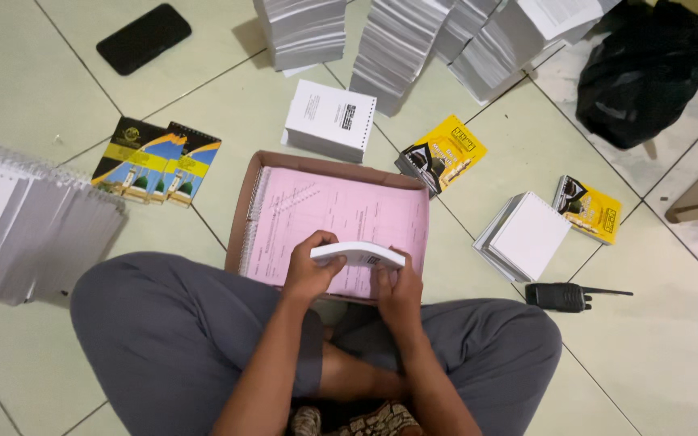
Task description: The person sits on the floor and assembles small spiral-bound notebooks. They take a stack of white paper sheets, align them, and insert a metal spiral binding wire through the punched holes. The person then closes the spiral to secure the pages and places the finished notebook on a nearby stack.
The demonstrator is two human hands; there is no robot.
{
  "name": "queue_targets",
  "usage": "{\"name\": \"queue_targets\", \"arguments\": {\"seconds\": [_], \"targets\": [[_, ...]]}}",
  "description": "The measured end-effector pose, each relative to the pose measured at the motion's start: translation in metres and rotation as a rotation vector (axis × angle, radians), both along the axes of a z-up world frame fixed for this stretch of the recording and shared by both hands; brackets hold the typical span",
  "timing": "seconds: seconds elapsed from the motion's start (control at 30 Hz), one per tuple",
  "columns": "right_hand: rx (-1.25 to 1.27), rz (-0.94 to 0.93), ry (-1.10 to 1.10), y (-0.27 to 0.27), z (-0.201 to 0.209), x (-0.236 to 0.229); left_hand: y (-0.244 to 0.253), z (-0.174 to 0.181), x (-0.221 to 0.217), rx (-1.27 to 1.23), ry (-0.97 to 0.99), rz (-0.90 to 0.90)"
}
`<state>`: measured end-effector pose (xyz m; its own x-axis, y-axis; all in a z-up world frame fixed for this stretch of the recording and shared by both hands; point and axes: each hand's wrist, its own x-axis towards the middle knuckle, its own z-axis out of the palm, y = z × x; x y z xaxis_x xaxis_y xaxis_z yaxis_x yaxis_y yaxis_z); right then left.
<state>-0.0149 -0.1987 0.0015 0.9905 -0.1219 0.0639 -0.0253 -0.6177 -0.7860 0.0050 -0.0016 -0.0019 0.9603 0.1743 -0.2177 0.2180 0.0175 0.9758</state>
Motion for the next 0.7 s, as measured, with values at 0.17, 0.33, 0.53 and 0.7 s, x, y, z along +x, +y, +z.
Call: {"name": "queue_targets", "arguments": {"seconds": [0.17, 0.33, 0.53, 0.7], "targets": [[-0.098, -0.031, -0.129, 0.004, 0.008, -0.007, 0.001, 0.026, -0.009, 0.016, 0.098, 0.047], [0.329, 0.002, 0.016, -0.003, 0.064, 0.001, 0.006, 0.039, -0.016, -0.057, 0.181, 0.135], [0.965, -0.118, 0.172, -0.002, 0.053, 0.007, -0.005, 0.055, -0.014, -0.470, 0.307, 0.298], [0.829, -0.126, 0.191, -0.038, 0.065, 0.009, 0.029, 0.134, -0.008, -0.320, 0.238, -0.072]]}}
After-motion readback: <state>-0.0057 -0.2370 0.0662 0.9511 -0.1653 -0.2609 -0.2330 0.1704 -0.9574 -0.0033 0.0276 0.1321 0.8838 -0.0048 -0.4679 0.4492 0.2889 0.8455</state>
